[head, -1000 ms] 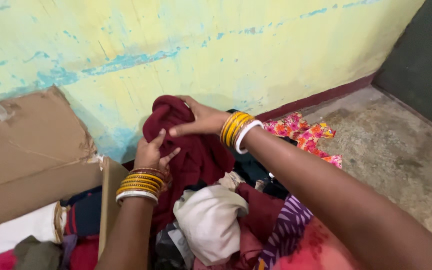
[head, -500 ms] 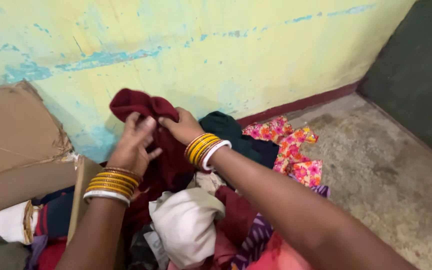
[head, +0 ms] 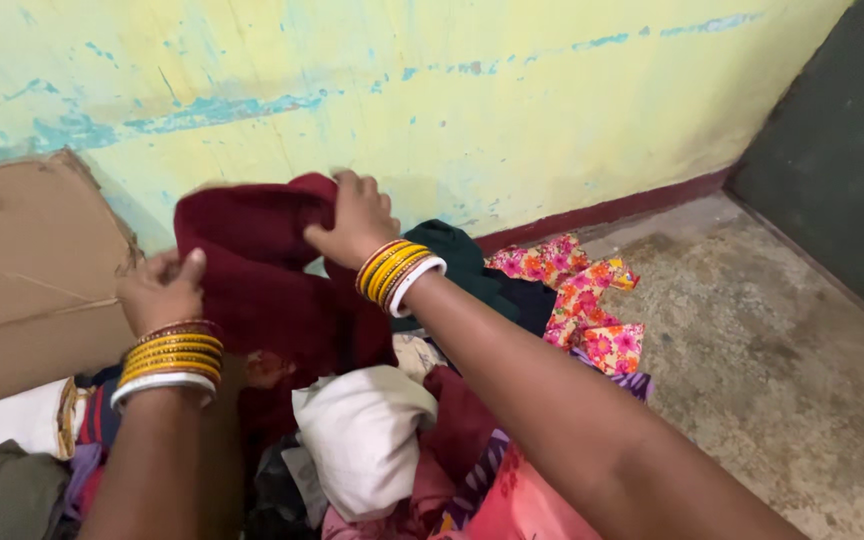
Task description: The person picks up clothing items from a pile on the floor, folds a maroon garment and a blue garment, and places them into a cardboard box.
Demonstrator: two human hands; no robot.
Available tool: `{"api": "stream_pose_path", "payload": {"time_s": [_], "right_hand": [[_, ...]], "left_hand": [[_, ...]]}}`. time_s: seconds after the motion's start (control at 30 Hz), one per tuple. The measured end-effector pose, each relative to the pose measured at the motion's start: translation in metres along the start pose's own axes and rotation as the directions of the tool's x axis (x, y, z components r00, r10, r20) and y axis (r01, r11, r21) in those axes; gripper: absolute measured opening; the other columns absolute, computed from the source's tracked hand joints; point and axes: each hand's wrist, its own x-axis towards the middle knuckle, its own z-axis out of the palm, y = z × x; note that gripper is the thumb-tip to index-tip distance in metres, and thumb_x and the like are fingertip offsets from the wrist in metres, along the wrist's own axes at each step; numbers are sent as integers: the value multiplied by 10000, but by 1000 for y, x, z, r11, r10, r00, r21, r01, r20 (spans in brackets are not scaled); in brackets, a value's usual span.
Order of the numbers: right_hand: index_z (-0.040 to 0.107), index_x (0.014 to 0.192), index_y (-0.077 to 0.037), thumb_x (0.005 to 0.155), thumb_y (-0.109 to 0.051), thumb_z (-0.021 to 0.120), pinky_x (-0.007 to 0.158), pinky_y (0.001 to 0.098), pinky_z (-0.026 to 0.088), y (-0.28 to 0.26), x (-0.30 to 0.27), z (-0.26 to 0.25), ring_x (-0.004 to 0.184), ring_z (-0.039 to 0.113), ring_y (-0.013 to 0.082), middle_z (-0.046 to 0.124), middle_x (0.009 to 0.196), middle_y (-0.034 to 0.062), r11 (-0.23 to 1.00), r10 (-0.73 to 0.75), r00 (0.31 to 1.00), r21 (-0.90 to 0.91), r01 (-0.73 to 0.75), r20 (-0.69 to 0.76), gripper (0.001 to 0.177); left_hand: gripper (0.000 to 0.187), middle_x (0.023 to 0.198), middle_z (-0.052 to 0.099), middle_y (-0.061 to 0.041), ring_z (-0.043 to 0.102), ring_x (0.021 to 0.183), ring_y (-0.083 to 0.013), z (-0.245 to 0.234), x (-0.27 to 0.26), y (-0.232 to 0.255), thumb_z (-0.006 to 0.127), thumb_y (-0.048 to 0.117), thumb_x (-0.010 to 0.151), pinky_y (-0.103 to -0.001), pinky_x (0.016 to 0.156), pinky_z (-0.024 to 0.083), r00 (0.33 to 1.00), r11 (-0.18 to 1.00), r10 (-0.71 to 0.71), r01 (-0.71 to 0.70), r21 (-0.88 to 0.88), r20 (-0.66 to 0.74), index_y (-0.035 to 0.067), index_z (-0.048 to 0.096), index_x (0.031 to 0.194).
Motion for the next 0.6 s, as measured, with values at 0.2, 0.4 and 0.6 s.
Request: {"api": "stream_pose_path", "payload": {"time_s": [0.2,0.4,0.6], "right_hand": [[626,1336,-174,469,-518,858,879,522,506,-46,-34,-11,1072,645,417,702,1232,181,600,-797,580,-326,731,-168,961],[721,1151,-134,896,-272,736,850,426,560,-53,-38,-12,956,720,324,759,983,131,893,-447,888,102,437,109,290],[706,1066,-32,956,-285,715,843,360,579,-46,-14,-27,884,752,267,766,962,141,795,-529,848,372,480,35,276]], "left_hand": [[183,994,726,-138,652,830,-131,6,-42,72,794,77,931,-293,768,527,731,747,591,-656,111,341,-31,753,1073],[205,971,721,-57,587,825,-98,-10,-51,78,841,88,903,-247,746,501,755,856,503,-500,-127,419,1,746,1062],[532,927,780,-64,750,847,-214,-28,-34,40,931,294,655,-374,794,568,781,833,73,-390,393,620,81,723,1096]]}}
